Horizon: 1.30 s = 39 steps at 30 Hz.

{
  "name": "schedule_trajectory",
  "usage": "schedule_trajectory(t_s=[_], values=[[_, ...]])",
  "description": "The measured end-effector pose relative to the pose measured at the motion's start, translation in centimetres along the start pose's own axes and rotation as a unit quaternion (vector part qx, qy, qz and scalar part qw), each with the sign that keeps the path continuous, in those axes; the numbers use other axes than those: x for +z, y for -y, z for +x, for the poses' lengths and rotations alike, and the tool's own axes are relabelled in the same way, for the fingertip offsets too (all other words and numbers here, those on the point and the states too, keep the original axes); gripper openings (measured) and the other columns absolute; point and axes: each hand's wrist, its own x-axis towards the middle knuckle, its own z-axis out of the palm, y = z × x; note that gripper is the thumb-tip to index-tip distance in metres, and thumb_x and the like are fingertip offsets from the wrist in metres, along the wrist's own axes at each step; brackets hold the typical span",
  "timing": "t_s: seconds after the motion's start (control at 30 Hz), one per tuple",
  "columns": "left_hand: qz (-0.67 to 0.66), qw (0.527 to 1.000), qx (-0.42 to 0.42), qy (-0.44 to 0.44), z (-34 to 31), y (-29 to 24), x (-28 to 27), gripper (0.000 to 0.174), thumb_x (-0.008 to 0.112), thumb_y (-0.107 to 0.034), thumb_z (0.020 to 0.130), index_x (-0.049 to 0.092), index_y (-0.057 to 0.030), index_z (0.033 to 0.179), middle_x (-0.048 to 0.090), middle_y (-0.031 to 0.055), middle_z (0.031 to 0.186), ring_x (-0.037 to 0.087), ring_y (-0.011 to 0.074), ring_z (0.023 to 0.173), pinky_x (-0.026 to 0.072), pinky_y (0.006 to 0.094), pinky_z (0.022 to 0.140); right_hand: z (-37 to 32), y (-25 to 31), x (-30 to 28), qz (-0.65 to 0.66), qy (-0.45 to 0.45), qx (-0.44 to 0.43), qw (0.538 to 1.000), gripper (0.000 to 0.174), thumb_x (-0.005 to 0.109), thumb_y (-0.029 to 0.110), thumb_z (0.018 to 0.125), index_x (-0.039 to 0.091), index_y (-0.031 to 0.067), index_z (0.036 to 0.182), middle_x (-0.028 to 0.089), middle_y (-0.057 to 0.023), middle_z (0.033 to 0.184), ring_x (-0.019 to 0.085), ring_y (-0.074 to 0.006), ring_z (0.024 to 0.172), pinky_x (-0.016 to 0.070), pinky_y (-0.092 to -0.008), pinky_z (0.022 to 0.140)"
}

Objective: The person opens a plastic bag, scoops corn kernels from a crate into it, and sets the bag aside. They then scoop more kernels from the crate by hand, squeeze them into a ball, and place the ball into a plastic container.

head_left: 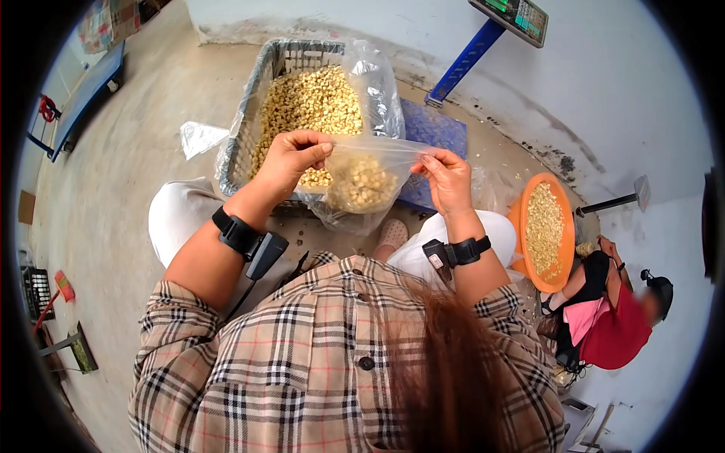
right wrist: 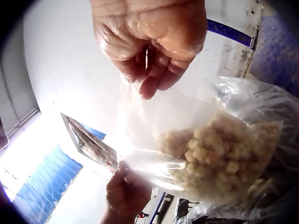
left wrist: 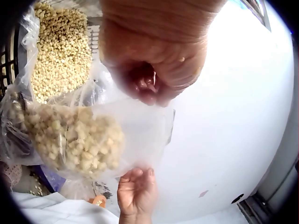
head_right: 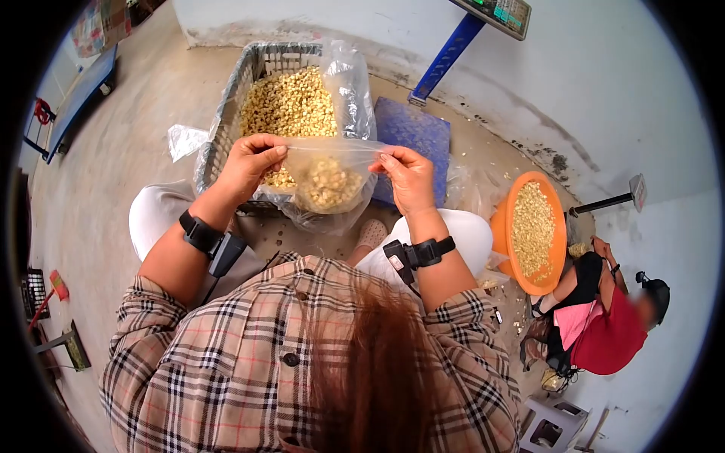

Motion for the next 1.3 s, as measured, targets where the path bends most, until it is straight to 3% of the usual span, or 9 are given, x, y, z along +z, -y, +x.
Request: schedule_trajectory(t_s=[0.2, 0.43, 0.53, 0.77, 0.87, 0.9, 1.0, 1.17, 1.3], values=[[0.03, 0.999, 0.01, 0.017, 0.1, -0.1, -0.2, 0.01, 0.064, -0.006, 0.081, 0.062, -0.0009, 0.09, 0.059, 0.0011, 0.075, 0.051, 0.0078, 0.062, 0.0419, 0.0196, 0.057, -0.1, -0.4, 0.3, 0.011, -0.004, -0.025, 1.0, 0.01, 0.062, 0.004, 0.082, 0.063, -0.0046, 0.086, 0.063, -0.0103, 0.08, 0.062, -0.0178, 0.068, 0.0506, -0.0284, 0.066], [0.15, 0.988, 0.021, 0.012, -0.1, -2.0, 0.2, 0.029, 0.072, -0.01, 0.074, 0.063, -0.0015, 0.1, 0.06, 0.0029, 0.089, 0.056, 0.0117, 0.081, 0.0448, 0.0236, 0.072, 0.1, -0.7, 0.5, -0.002, -0.007, -0.053, 0.999, 0.008, 0.061, 0.003, 0.082, 0.063, -0.0045, 0.083, 0.063, -0.0096, 0.079, 0.061, -0.0166, 0.067, 0.0502, -0.028, 0.065], [0.415, 0.882, 0.224, -0.023, -0.4, -4.4, 1.4, 0.038, 0.074, -0.011, 0.07, 0.061, -0.003, 0.105, 0.059, 0.0066, 0.099, 0.056, 0.0171, 0.092, 0.045, 0.0282, 0.08, -0.1, -1.3, 0.4, -0.018, -0.004, -0.058, 0.998, 0.007, 0.06, 0.002, 0.082, 0.063, -0.0043, 0.081, 0.063, -0.0089, 0.078, 0.06, -0.0156, 0.066, 0.0496, -0.0274, 0.065], [0.562, 0.734, 0.378, 0.057, 0.2, -6.8, 7.5, 0.045, 0.076, -0.014, 0.062, 0.063, -0.009, 0.104, 0.061, 0.0102, 0.097, 0.055, 0.029, 0.094, 0.045, 0.0373, 0.082, 0.8, -1.0, 0.8, -0.04, 0.033, -0.069, 0.996, 0.007, 0.058, 0.002, 0.083, 0.063, -0.0031, 0.08, 0.062, -0.0061, 0.074, 0.06, -0.0133, 0.066, 0.0488, -0.0263, 0.065], [0.603, 0.72, 0.341, 0.055, 1.8, -5.7, 8.3, 0.046, 0.075, -0.019, 0.062, 0.063, -0.0103, 0.105, 0.062, 0.01, 0.097, 0.055, 0.0301, 0.093, 0.0452, 0.038, 0.081, 1.2, -0.8, 1.1, -0.058, 0.059, -0.067, 0.994, 0.008, 0.058, 0.002, 0.083, 0.063, -0.0032, 0.08, 0.062, -0.0058, 0.073, 0.06, -0.0132, 0.067, 0.0489, -0.026, 0.064], [0.635, 0.711, 0.297, 0.06, 2.2, -5.7, 8.7, 0.047, 0.074, -0.027, 0.063, 0.063, -0.0115, 0.106, 0.062, 0.0098, 0.1, 0.055, 0.0292, 0.096, 0.0451, 0.037, 0.082, 1.3, -0.6, 1.2, -0.065, 0.067, -0.067, 0.993, 0.008, 0.058, 0.002, 0.083, 0.063, -0.0033, 0.081, 0.062, -0.0058, 0.073, 0.06, -0.0132, 0.067, 0.049, -0.0259, 0.064], [0.706, 0.687, 0.146, 0.095, 2.9, -6.0, 9.9, 0.052, 0.074, -0.026, 0.064, 0.061, -0.0091, 0.11, 0.061, 0.0121, 0.105, 0.057, 0.0288, 0.097, 0.0449, 0.0356, 0.083, 1.4, -0.2, 1.5, -0.046, 0.085, -0.044, 0.994, 0.007, 0.057, 0.001, 0.083, 0.062, -0.0041, 0.082, 0.063, -0.0066, 0.076, 0.061, -0.0143, 0.07, 0.0501, -0.0262, 0.066], [0.7, 0.696, 0.069, 0.144, 5.1, -4.6, 10.0, 0.03, 0.071, -0.026, 0.067, 0.067, -0.0071, 0.09, 0.065, 0.0131, 0.077, 0.063, 0.0267, 0.073, 0.0488, 0.0345, 0.068, 1.1, -0.8, 0.9, 0.03, 0.097, -0.025, 0.994, 0.008, 0.056, -0.004, 0.082, 0.06, -0.0055, 0.088, 0.062, -0.0088, 0.085, 0.063, -0.0173, 0.075, 0.0525, -0.0287, 0.072], [0.669, 0.723, 0.02, 0.171, 5.9, -4.9, 10.6, 0.022, 0.068, -0.026, 0.07, 0.068, -0.0101, 0.084, 0.066, 0.0102, 0.078, 0.063, 0.0259, 0.074, 0.0491, 0.0337, 0.068, 0.8, -0.5, 0.7, 0.068, 0.083, -0.013, 0.994, 0.009, 0.057, -0.005, 0.082, 0.058, -0.0053, 0.09, 0.062, -0.0097, 0.087, 0.063, -0.0184, 0.077, 0.0531, -0.03, 0.074]])
